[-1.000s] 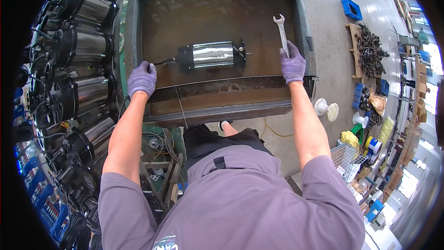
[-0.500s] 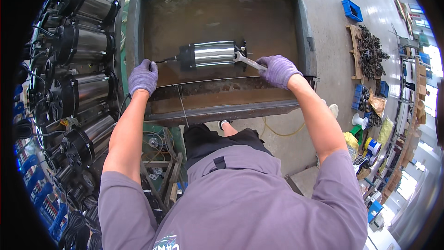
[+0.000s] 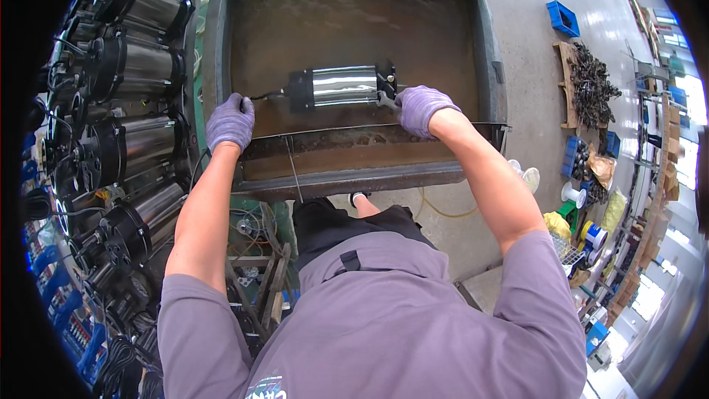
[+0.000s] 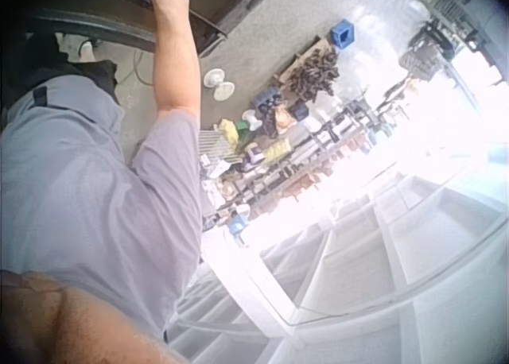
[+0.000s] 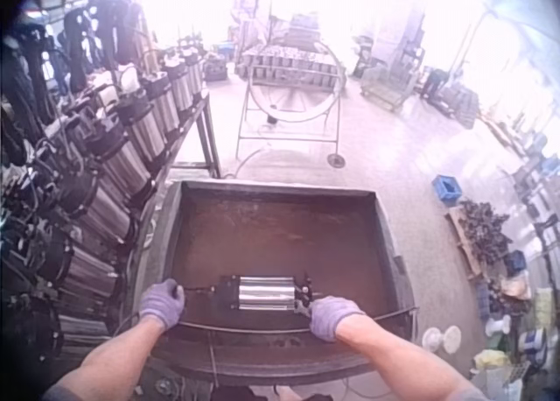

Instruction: Testing a cylindrical submersible pump for leaks by submerging it in a water tank and tightening components with a wrench.

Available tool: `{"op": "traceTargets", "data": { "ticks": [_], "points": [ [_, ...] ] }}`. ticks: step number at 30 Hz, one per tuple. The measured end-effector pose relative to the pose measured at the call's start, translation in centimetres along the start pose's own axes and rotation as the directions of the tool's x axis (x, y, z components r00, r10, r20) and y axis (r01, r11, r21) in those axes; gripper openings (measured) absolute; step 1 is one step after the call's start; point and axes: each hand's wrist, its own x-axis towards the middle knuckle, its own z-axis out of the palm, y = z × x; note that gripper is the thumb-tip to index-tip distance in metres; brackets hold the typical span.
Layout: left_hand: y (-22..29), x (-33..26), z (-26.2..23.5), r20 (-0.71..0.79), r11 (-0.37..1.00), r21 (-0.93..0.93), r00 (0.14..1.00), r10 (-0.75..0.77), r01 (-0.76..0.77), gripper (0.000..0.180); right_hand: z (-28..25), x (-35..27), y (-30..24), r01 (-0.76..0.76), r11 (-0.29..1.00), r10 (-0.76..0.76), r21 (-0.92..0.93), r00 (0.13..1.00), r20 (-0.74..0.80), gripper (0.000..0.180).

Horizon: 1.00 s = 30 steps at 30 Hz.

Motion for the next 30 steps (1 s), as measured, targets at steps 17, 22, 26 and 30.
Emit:
{"op": "traceTargets", "data": {
  "ticks": [17,22,26,30],
  "points": [
    [0.4,-0.3,-0.5,0.002,1.000,-0.003,1.000,0.007,-0.007,0.036,-0.7,-3.0,1.3,0.119,0.977,-0.110,0.175,0.992,-0.059,0.039],
    [0.0,-0.2,-0.1,0.006,1.000,-0.008,1.000,-0.002,0.002,0.036,-1.5,-5.2,3.7,0.206,0.882,-0.157,0.424,0.976,-0.148,0.044],
    [0.5,-0.2,-0.4,-0.006,1.000,0.001,1.000,0.006,-0.006,0.036,-2.4,-6.7,9.3,0.250,0.708,0.022,0.660,0.927,-0.375,0.046],
    [-0.1,0.1,0.4,-0.021,0.999,-0.019,0.999,0.027,-0.027,0.036,-2.4,-5.4,15.0,0.147,0.747,0.286,0.648,0.810,-0.513,0.050]
  ]
}}
